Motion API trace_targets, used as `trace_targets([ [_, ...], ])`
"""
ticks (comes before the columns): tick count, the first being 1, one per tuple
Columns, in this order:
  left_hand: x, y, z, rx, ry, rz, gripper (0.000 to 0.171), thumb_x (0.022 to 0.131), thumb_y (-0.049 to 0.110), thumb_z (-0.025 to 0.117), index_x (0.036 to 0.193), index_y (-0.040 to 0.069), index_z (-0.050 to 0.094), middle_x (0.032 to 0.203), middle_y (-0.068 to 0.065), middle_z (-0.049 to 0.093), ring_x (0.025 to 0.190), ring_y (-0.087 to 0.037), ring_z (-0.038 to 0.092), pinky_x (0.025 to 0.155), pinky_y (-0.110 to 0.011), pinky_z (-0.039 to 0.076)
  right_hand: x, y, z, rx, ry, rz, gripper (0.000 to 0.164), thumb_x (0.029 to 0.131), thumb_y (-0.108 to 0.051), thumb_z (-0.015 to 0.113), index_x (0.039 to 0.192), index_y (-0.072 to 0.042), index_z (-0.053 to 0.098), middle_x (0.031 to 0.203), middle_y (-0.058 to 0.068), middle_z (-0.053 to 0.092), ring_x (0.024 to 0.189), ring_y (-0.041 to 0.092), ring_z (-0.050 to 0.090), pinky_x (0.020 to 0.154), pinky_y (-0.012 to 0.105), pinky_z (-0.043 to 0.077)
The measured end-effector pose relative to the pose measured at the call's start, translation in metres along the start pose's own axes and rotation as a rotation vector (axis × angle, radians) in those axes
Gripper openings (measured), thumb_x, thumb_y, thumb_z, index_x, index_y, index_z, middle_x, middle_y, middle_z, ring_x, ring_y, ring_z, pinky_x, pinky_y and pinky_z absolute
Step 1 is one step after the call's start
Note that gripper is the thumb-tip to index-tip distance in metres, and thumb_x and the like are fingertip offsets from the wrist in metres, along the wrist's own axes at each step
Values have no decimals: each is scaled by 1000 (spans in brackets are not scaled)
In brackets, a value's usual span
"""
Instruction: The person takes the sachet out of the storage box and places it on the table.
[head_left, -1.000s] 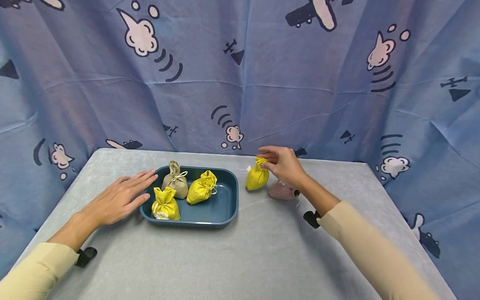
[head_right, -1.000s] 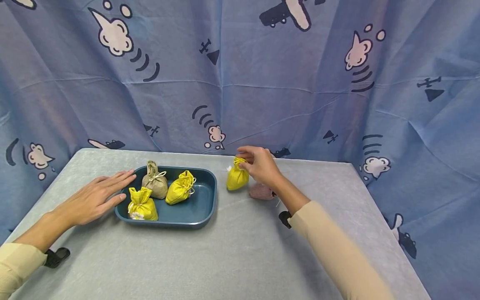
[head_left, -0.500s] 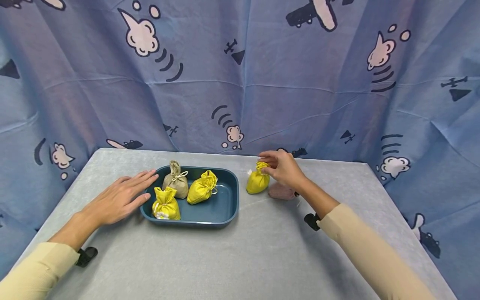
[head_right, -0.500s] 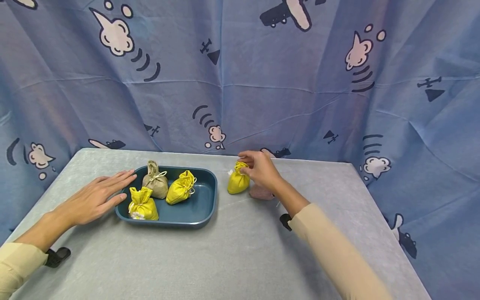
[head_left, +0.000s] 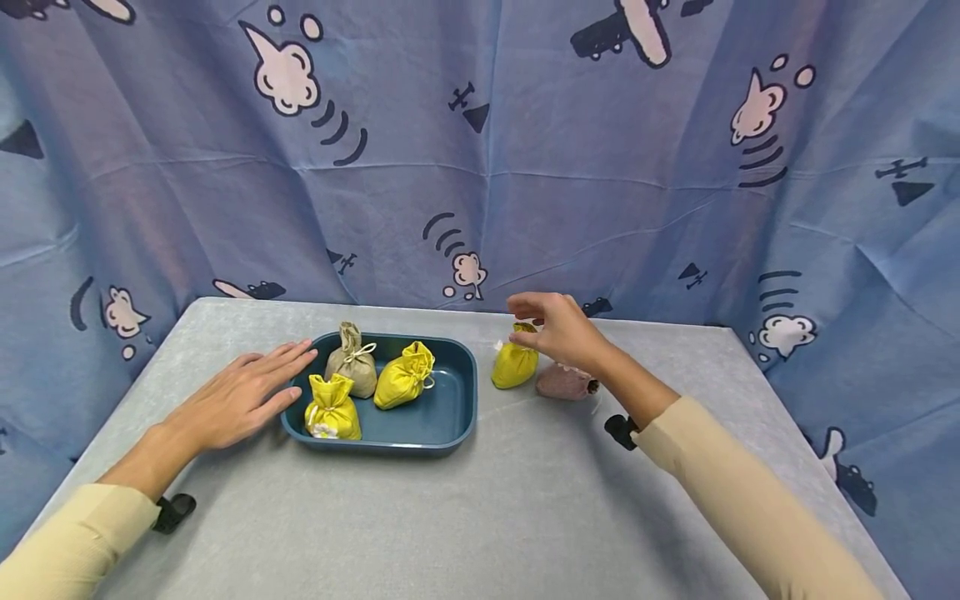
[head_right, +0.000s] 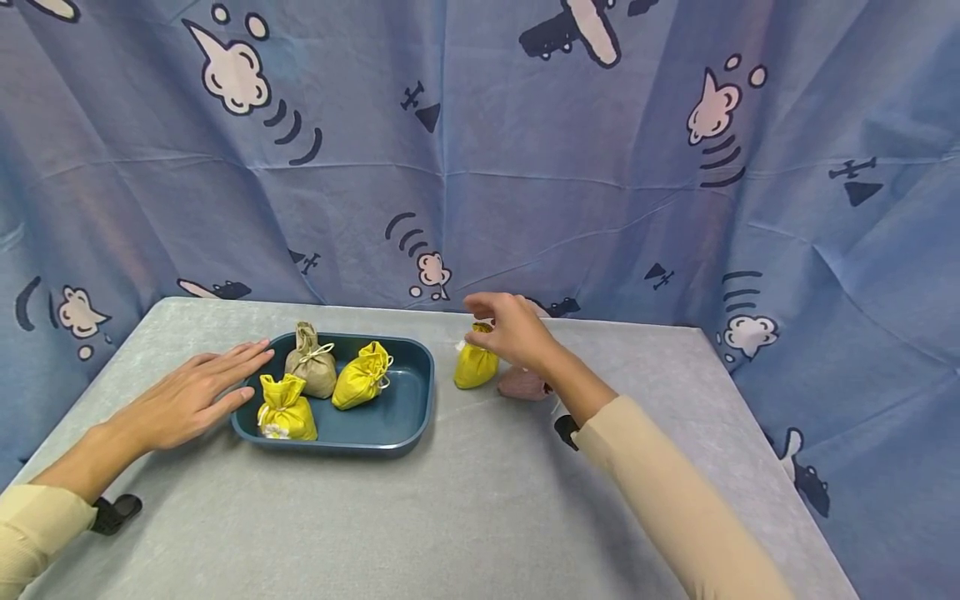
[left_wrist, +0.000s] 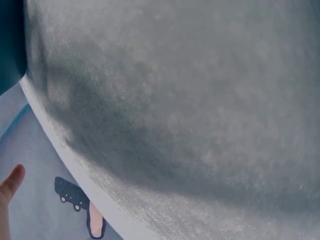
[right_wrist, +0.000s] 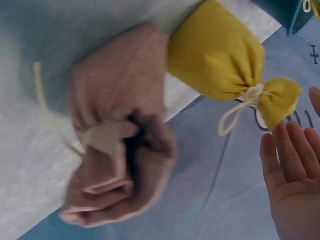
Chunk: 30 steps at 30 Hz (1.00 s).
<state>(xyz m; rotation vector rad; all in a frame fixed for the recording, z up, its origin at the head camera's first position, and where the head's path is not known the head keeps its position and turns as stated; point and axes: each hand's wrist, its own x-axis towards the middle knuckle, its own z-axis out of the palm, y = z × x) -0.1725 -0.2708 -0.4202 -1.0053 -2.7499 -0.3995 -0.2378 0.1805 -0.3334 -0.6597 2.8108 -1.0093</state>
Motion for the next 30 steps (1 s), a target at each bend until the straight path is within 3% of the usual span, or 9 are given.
trace_targets([
  [13,0,-2,2,3,1,1,55,103,26,54,153,9,41,157,-14,38,140,-39,40,103,-56,35,15,-36,23,51,-86,-92,52,86,-9,79,134,0,60,131,15,64,115,28,65,96,38,52],
  [30,-1,-2,0,-2,-15,0,55,104,28,52,154,10,39,157,-15,38,141,-37,39,102,-58,35,25,-55,61,133,-219,-100,70,81,-13,84,143,-1,52,142,14,56,123,24,61,97,35,51],
])
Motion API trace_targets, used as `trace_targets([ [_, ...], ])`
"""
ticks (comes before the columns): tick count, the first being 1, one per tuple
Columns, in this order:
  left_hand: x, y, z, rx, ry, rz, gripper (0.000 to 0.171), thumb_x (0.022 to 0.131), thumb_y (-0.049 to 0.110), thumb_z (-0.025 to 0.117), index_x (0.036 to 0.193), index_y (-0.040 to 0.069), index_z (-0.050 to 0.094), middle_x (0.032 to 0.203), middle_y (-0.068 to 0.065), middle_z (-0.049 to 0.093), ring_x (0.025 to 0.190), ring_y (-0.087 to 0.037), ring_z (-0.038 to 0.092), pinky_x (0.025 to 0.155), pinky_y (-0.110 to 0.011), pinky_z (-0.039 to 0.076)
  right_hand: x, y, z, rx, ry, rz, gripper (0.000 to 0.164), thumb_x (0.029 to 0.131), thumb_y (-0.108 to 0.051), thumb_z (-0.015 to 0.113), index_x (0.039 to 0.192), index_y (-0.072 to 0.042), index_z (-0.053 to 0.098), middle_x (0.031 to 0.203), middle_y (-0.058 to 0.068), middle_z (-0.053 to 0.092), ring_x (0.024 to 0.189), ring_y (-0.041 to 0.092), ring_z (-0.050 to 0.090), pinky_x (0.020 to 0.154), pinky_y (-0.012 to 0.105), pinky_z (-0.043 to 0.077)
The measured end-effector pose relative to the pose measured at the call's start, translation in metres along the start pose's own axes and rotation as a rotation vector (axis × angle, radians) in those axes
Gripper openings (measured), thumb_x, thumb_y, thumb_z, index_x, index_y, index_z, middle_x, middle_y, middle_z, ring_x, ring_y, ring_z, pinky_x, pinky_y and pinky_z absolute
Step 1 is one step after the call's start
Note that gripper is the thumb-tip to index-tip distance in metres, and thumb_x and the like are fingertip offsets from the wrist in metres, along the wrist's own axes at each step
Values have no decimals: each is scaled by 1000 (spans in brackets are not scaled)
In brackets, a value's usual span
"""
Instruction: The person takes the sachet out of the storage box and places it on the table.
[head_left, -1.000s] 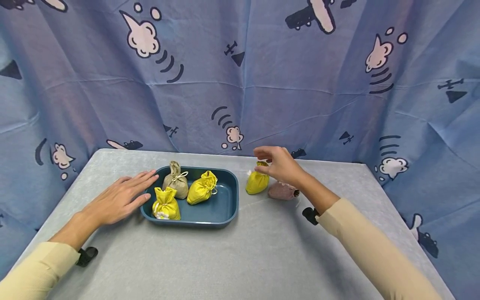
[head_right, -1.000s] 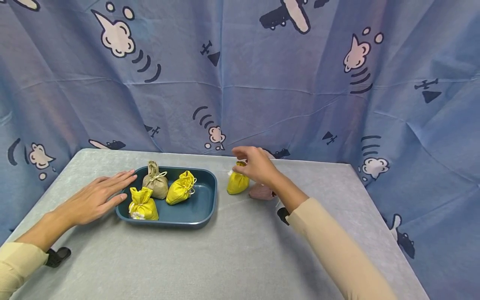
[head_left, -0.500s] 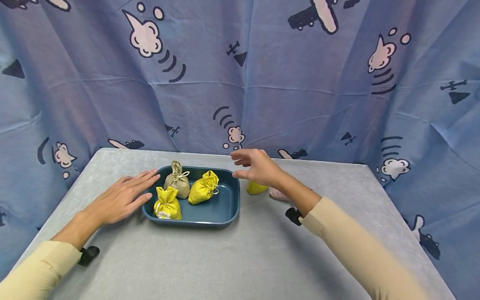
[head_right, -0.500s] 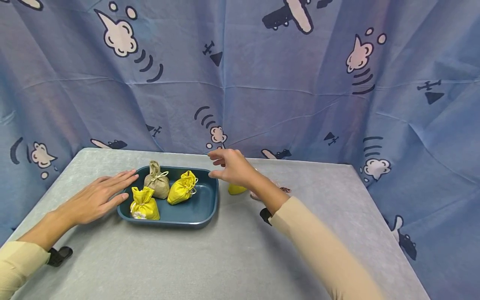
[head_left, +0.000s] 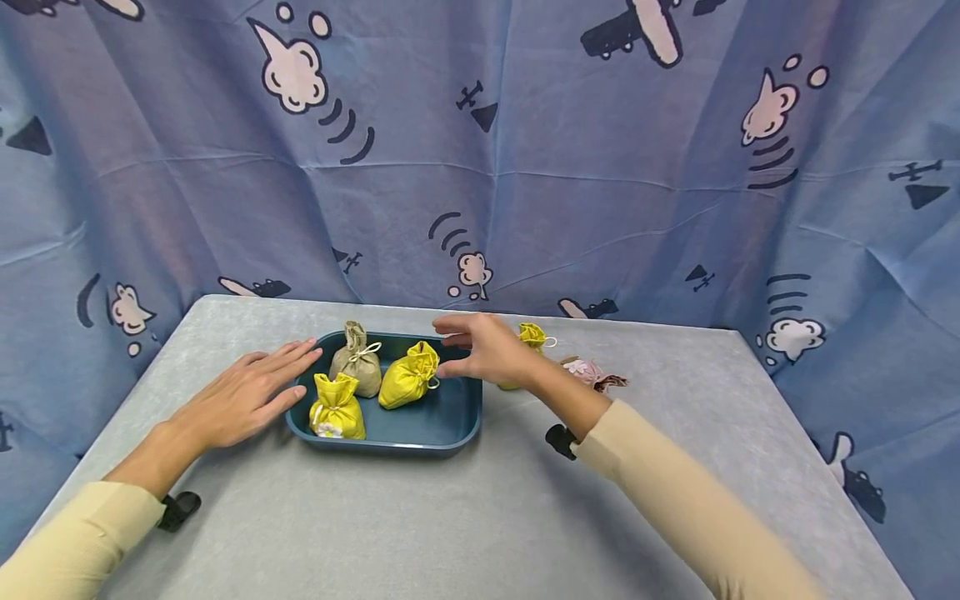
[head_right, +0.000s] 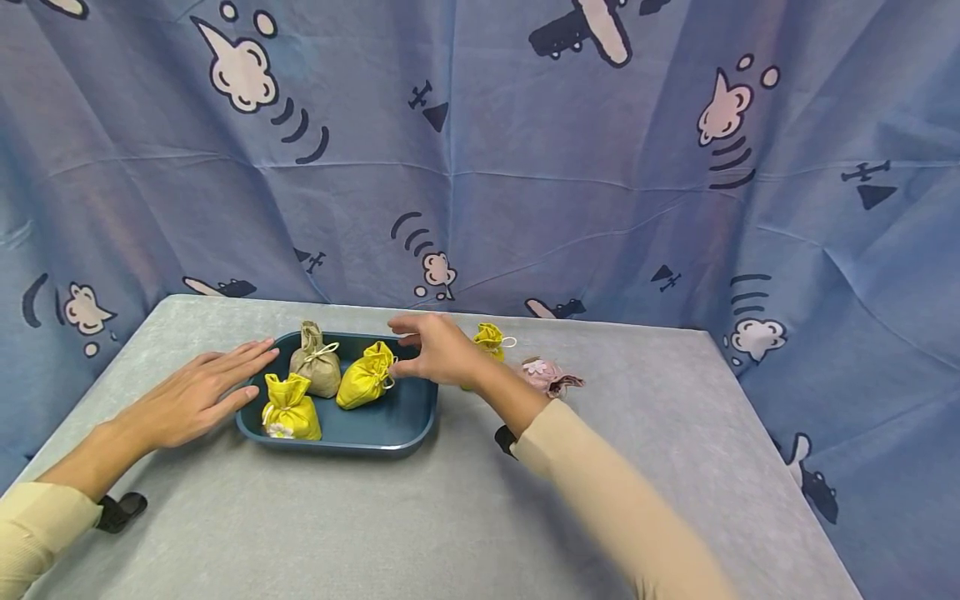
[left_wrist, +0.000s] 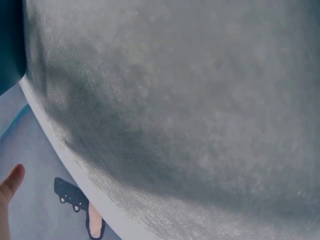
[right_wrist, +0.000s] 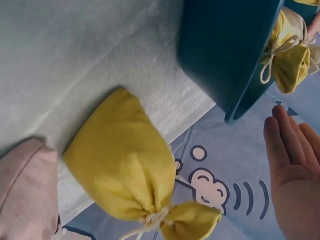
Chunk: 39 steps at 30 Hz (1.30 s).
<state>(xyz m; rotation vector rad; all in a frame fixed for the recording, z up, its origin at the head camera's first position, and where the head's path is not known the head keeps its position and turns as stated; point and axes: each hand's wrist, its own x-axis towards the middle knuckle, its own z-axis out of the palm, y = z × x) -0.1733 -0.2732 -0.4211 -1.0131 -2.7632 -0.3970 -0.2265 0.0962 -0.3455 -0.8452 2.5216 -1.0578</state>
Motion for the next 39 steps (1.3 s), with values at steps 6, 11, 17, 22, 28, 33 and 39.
trace_targets([
  [6,1,-1,1,-1,18,8,54,103,27,53,153,9,41,156,-16,39,140,-38,40,102,-57,36,5,-1,7,14,-35,14,72,80,-11,85,143,1,51,143,15,54,124,25,60,98,32,49],
  [11,1,-1,3,-10,23,-1,54,102,26,54,153,9,41,156,-14,39,140,-36,40,103,-56,35,8,1,12,-21,-52,23,74,79,-11,86,142,4,51,143,16,54,125,25,59,100,29,47],
  [17,0,-2,4,-13,30,2,54,102,25,54,153,9,41,156,-14,39,140,-36,40,103,-56,35,12,1,17,-45,-63,16,76,77,-8,86,142,4,51,144,15,54,125,24,58,101,28,46],
  [22,0,-2,5,-13,31,1,54,102,25,54,153,9,41,156,-14,39,140,-35,40,103,-56,35,14,0,19,-70,-84,4,76,77,-5,85,144,2,49,145,15,53,126,25,57,102,32,46],
  [28,0,-2,4,-16,27,-9,54,103,26,54,153,10,41,157,-13,38,141,-33,40,104,-56,35,17,-2,21,-111,-91,-9,73,79,-7,84,143,2,51,144,14,54,125,25,59,102,30,46],
  [33,0,-2,4,-19,27,-6,54,103,25,53,153,10,41,157,-13,38,140,-35,40,104,-56,35,20,-3,22,-151,-86,-3,70,81,-13,85,142,0,53,142,13,56,123,25,60,102,31,46],
  [39,0,-2,4,-18,28,-3,54,103,25,53,153,9,41,157,-12,38,141,-35,40,103,-56,35,23,-5,23,-170,-93,-3,68,82,-16,83,141,1,54,141,13,57,123,25,60,101,32,47],
])
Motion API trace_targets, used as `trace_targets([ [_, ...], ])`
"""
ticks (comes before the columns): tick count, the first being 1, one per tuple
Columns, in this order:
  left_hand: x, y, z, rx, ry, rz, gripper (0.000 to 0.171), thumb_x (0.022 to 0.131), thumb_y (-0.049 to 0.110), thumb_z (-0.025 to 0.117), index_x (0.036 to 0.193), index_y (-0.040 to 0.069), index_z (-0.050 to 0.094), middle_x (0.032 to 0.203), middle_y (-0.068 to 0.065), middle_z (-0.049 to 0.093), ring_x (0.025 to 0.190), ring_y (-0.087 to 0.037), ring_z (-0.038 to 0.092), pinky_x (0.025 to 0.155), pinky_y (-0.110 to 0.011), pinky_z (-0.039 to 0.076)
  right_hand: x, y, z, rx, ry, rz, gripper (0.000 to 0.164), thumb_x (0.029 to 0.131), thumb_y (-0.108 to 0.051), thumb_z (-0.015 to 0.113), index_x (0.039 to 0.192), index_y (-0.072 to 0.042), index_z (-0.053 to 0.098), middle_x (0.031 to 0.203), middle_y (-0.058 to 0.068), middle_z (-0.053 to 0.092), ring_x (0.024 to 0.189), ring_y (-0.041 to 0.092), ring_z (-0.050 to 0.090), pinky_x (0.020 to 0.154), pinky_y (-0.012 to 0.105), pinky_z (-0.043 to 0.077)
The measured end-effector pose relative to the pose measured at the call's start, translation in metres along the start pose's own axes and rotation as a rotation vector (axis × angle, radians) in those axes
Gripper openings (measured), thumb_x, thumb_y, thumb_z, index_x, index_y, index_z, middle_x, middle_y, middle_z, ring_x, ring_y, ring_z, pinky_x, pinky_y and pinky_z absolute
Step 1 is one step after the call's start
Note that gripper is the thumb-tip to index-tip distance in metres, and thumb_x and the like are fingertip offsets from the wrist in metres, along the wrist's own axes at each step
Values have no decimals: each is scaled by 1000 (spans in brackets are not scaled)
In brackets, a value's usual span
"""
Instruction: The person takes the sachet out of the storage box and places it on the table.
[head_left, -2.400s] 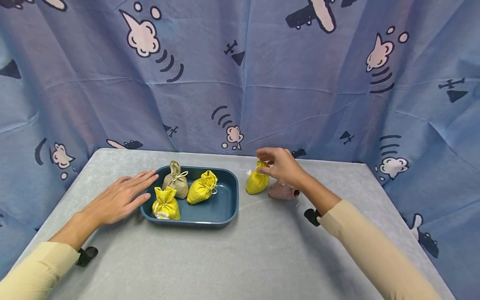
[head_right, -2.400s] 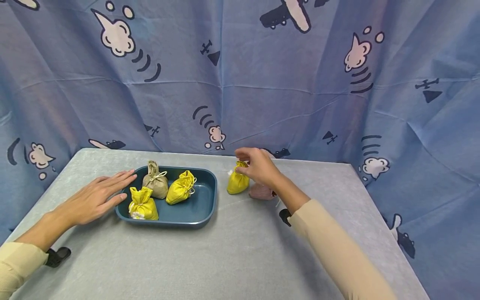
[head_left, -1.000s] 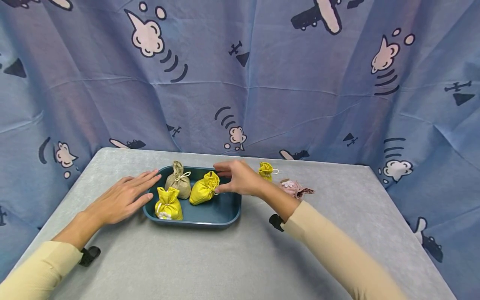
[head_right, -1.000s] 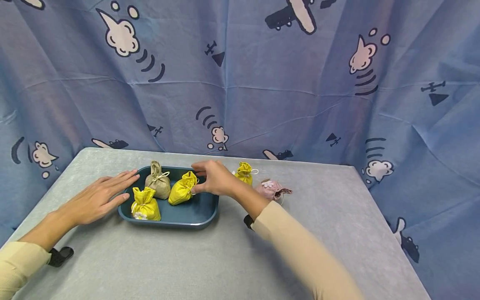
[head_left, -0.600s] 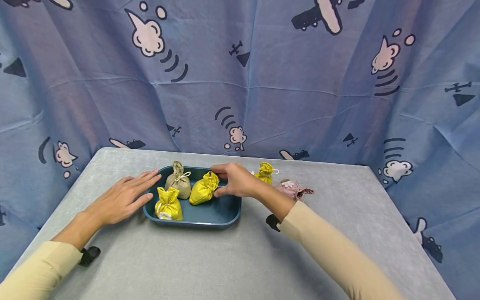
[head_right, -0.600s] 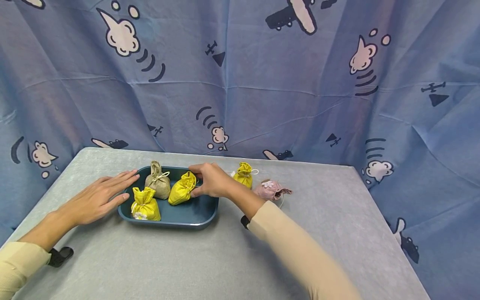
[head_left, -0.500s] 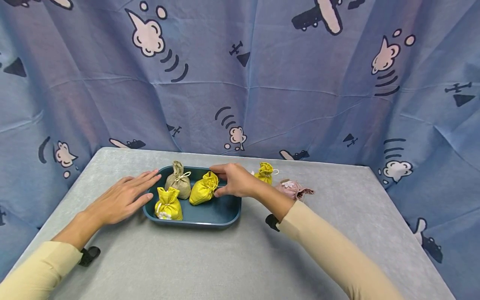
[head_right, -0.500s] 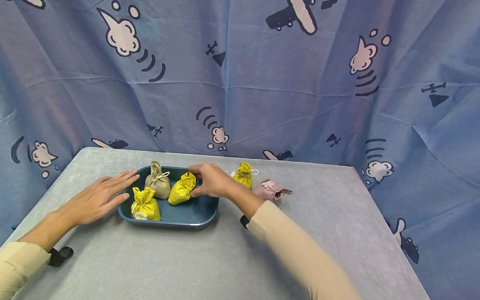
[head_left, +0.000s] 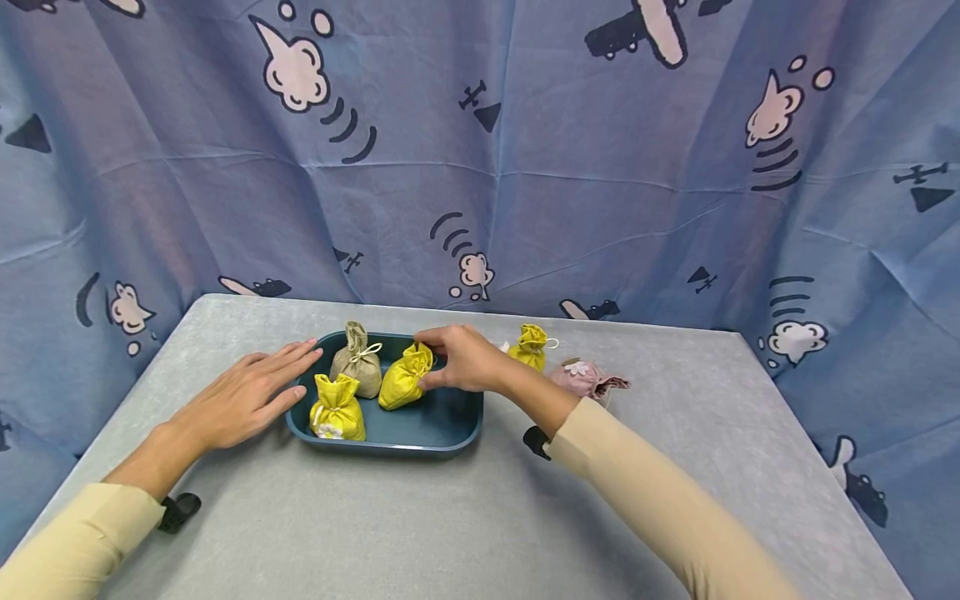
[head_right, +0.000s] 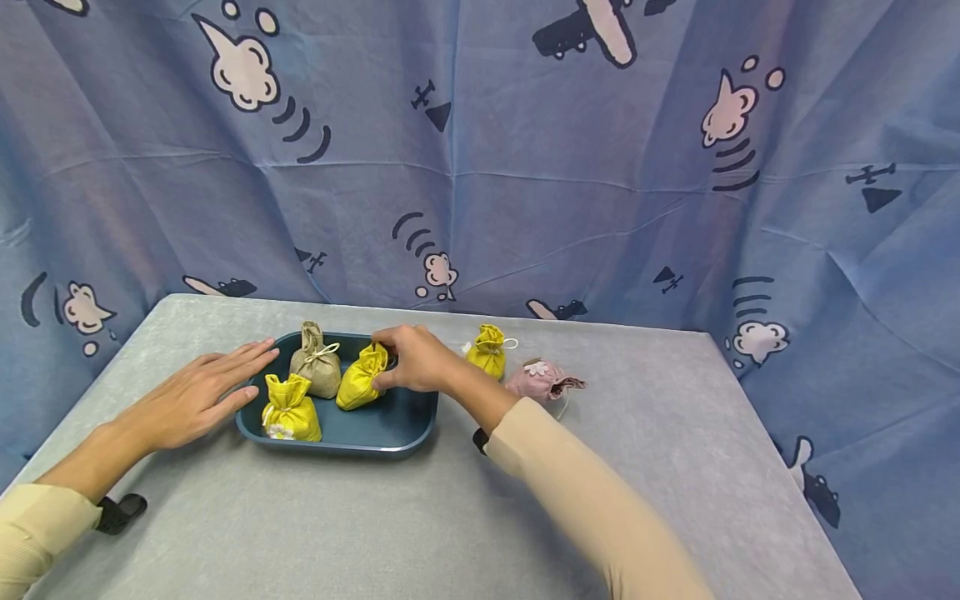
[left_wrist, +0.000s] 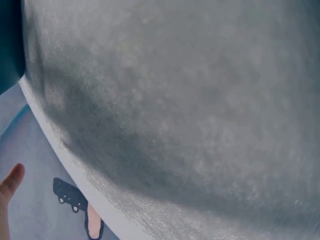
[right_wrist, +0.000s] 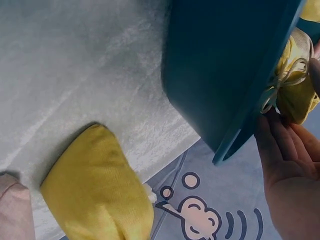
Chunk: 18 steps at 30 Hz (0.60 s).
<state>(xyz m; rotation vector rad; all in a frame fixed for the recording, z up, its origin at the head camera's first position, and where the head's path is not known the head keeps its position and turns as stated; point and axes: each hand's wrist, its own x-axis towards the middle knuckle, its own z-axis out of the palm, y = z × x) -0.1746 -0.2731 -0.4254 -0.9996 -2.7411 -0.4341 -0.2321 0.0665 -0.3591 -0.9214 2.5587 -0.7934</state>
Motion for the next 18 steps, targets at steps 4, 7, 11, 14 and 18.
trace_targets([
  [4,0,0,0,1,-1,0,54,103,25,53,153,10,41,157,-13,38,141,-35,40,103,-56,35,2,-2,1,-7,2,-20,63,84,-16,81,139,1,56,137,13,60,121,24,61,101,33,48],
  [7,0,0,0,4,2,1,54,102,25,54,153,9,41,156,-14,39,140,-35,40,103,-56,35,2,-3,1,-1,8,-38,59,85,-13,80,137,1,58,134,12,62,120,24,62,100,33,48],
  [11,0,0,0,7,0,-3,54,102,25,54,153,9,41,157,-13,38,140,-34,40,103,-55,35,2,-4,2,22,16,-40,53,85,-7,79,134,1,61,131,12,65,120,23,62,101,34,48],
  [14,0,0,0,5,-4,-6,54,103,25,53,153,10,41,157,-13,38,141,-34,40,103,-55,35,1,-4,2,38,19,-40,50,85,-4,79,131,1,63,129,12,66,120,23,62,100,34,48],
  [18,0,0,0,3,-3,-2,54,103,25,54,153,9,41,156,-14,38,141,-34,40,103,-56,35,0,-4,3,57,28,-46,45,85,-2,77,129,2,65,127,12,67,119,22,63,99,32,49],
])
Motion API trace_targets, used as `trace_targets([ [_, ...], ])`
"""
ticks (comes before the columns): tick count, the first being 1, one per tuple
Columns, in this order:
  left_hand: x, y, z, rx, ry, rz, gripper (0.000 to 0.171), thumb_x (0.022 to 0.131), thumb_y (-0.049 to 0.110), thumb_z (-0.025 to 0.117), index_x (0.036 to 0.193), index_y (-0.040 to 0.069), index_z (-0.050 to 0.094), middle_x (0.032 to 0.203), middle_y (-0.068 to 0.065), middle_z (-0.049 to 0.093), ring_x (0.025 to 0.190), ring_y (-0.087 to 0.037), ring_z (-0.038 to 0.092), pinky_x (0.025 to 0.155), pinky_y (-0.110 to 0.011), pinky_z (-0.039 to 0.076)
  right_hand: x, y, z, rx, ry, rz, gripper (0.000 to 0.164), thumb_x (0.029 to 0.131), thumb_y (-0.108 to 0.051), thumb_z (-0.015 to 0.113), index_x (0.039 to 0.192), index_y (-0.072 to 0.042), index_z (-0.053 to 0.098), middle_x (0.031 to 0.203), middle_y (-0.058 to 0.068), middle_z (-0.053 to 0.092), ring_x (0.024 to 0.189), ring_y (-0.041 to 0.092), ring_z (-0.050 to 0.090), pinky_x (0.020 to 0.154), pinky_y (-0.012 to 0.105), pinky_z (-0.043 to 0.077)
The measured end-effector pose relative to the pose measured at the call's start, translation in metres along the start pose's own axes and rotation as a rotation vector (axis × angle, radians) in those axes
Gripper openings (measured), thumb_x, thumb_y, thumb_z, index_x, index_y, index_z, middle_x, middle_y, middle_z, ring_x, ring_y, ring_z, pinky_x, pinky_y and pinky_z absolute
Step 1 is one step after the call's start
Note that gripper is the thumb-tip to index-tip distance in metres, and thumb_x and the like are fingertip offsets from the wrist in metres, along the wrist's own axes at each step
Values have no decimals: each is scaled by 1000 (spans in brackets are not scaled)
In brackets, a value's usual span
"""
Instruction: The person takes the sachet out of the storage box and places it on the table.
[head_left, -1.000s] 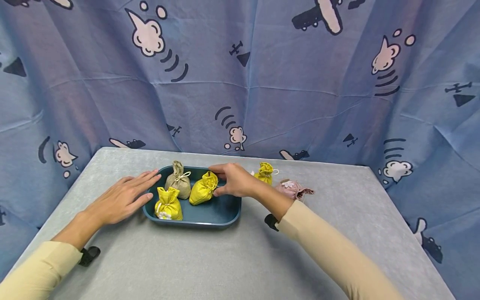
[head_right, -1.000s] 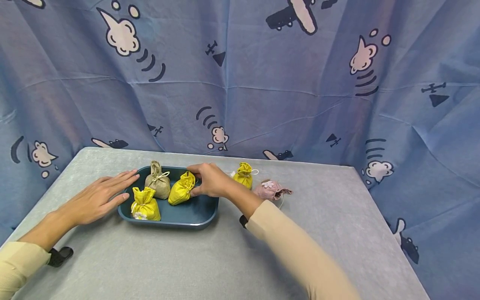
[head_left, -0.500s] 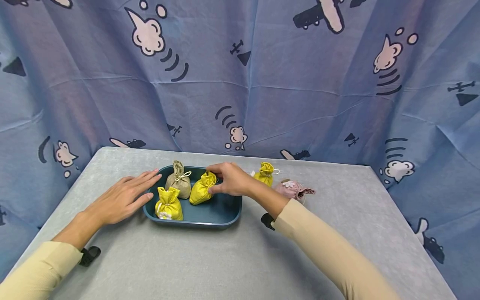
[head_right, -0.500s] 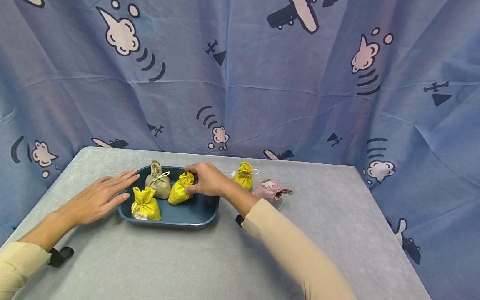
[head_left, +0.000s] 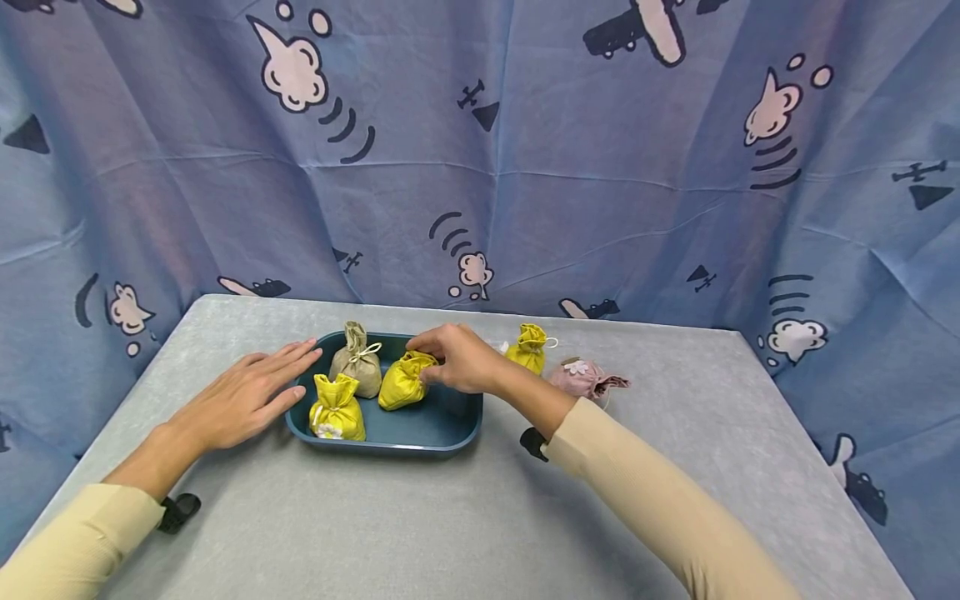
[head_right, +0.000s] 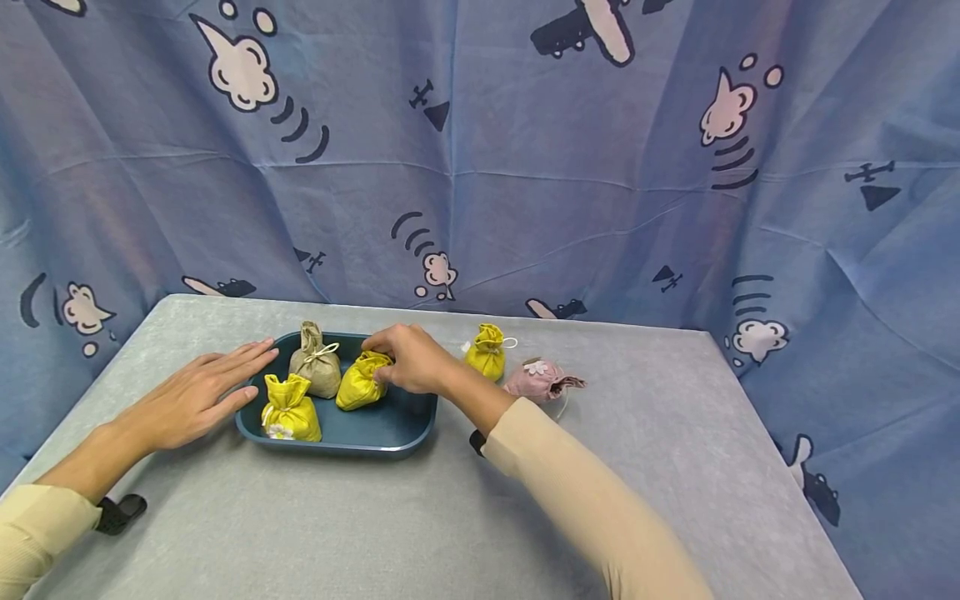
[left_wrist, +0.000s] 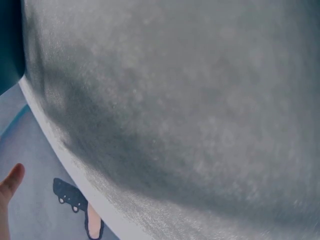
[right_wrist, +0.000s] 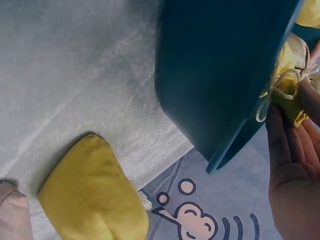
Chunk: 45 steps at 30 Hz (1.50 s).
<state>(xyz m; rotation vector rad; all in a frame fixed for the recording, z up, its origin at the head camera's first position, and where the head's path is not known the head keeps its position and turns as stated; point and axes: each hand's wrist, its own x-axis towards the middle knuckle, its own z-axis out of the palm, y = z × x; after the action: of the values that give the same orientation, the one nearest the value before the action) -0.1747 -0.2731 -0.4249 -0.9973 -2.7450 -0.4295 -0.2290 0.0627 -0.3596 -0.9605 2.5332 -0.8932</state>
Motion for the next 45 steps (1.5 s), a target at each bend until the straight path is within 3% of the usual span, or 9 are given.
trace_targets([
  [31,-1,1,1,7,8,8,55,102,24,54,153,9,41,157,-14,38,140,-34,40,103,-56,35,-13,0,-7,87,102,-58,28,89,3,71,117,2,72,112,11,73,105,20,70,89,24,53],
  [45,-1,2,0,7,12,6,55,102,24,54,153,9,41,157,-13,38,140,-34,40,103,-55,35,-30,-16,-45,82,153,-73,28,88,4,72,116,0,73,112,9,74,105,17,70,85,23,54],
])
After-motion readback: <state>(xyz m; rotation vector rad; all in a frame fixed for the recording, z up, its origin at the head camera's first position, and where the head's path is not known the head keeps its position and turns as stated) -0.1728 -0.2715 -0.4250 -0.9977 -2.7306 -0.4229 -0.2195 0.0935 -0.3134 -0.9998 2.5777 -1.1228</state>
